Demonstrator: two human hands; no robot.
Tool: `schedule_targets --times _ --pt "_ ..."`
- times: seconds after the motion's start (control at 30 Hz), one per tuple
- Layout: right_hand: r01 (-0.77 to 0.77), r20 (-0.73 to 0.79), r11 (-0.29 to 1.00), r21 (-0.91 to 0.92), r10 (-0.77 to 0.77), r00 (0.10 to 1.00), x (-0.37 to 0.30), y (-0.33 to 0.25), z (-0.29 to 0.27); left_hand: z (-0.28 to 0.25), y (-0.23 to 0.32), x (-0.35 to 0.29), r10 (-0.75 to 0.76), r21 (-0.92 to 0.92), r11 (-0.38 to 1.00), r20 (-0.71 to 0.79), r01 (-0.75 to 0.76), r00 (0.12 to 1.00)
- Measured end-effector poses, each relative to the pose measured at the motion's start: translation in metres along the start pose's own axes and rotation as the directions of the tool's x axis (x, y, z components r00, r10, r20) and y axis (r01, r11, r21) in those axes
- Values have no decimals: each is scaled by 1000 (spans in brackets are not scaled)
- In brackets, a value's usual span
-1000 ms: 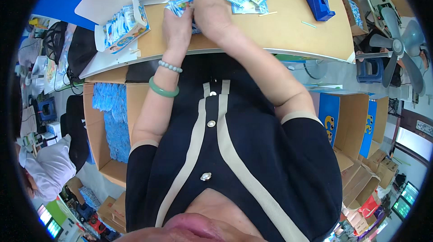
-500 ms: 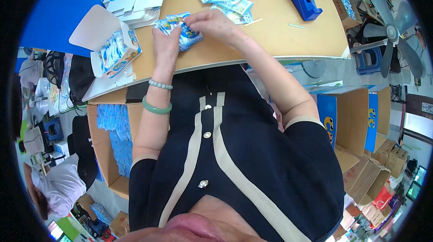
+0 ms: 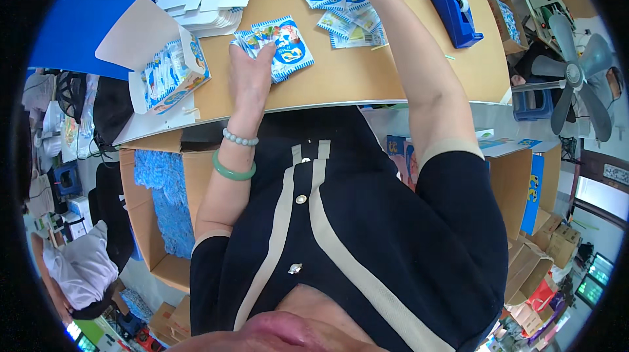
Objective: Manual sorting and packing of small blue packets into cardboard boxes.
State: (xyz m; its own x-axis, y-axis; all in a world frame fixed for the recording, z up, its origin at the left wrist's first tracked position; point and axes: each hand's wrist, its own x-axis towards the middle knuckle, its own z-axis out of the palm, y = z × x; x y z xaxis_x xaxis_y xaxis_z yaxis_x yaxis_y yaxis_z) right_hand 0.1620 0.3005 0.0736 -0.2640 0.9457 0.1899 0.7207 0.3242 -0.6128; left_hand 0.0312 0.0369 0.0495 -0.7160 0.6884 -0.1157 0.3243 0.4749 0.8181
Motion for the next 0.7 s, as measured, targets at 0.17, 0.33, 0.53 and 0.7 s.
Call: schedule_targets --times 0.17,0.33,0.53,0.7 --pt "-307 415 940 151 222 882 -8 -18 24 -3 6 -1 12 27 1000 7 -12 1000" --pt "38 18 898 -438 -33 999 -30 -38 52 -3 5 -3 13 8 1000 11 -13 1000" --pt "153 70 757 635 -254 965 -73 -36 7 -6 -1 1 51 -58 997 -23 -53 998" --pt "-234 443 835 499 -14 896 -137 -39 25 3 -6 8 57 -57 997 -30 -59 998"
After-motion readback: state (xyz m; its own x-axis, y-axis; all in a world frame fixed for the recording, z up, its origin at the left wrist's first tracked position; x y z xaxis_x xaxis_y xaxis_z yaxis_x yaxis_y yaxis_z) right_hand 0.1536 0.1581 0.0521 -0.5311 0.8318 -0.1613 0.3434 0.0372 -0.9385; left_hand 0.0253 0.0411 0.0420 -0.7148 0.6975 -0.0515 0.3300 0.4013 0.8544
